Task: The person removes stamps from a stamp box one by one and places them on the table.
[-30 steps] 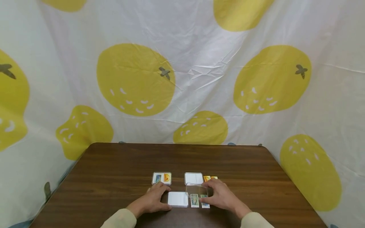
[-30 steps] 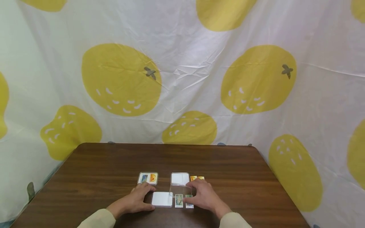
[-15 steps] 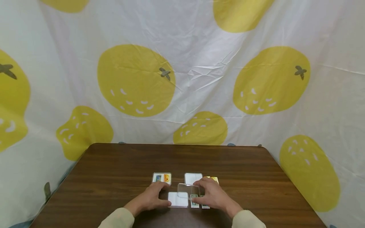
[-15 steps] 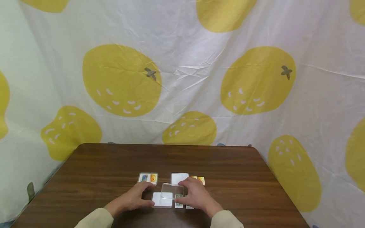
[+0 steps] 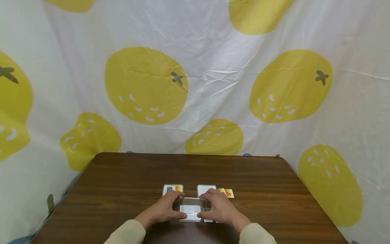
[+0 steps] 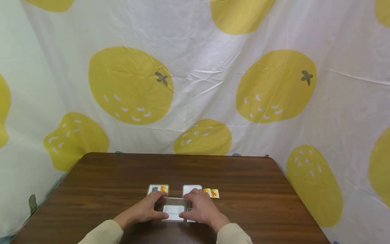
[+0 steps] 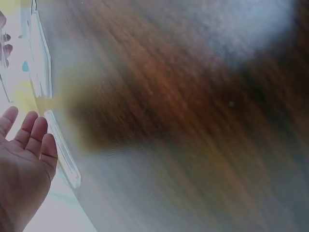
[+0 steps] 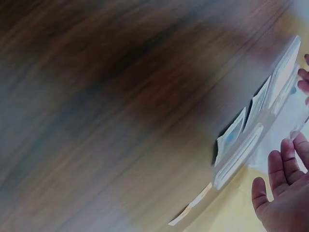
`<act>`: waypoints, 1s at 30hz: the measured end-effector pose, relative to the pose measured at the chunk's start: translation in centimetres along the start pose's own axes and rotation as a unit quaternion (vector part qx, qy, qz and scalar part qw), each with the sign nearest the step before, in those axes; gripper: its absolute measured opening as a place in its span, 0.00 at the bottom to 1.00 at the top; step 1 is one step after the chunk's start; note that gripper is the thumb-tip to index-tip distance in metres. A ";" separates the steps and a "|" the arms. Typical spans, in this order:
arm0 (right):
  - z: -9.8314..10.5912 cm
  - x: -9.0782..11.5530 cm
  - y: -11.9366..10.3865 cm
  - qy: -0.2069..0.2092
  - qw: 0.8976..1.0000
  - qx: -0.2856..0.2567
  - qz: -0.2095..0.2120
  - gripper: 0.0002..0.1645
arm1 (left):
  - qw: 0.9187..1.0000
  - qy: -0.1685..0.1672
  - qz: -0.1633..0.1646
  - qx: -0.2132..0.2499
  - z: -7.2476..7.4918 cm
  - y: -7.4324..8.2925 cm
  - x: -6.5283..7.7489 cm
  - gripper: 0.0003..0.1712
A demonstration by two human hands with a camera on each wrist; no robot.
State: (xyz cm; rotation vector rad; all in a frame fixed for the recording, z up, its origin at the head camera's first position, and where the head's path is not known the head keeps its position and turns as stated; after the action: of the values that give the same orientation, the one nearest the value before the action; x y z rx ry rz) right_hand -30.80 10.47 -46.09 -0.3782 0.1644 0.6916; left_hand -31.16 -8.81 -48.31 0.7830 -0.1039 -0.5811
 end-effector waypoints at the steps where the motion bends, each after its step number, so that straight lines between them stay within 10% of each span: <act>1: -0.1 -0.1 -0.1 -0.001 1.000 0.003 0.000 0.34 | 1.000 -0.001 -0.001 -0.001 0.0 0.0 0.0 0.42; 30: -1.7 -0.9 -0.8 -0.054 0.998 0.018 -0.009 0.36 | 0.997 0.010 -0.014 -0.082 0.2 -0.5 0.4 0.34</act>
State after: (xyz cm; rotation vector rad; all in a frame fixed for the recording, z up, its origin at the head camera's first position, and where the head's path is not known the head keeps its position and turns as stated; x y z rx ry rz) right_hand -31.01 8.72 -47.14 -0.3064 0.0710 0.6895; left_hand -31.11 -9.43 -48.60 0.6323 -0.0261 -0.6001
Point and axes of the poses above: each hand's wrist, its own x-axis away from the middle knuckle, its own z-axis out of the back of the hand, y = z × x, the point moved 6 cm from there along -x, towards the middle knuckle, and after that the axes turned 2 degrees about z, right-handed, at the moved point
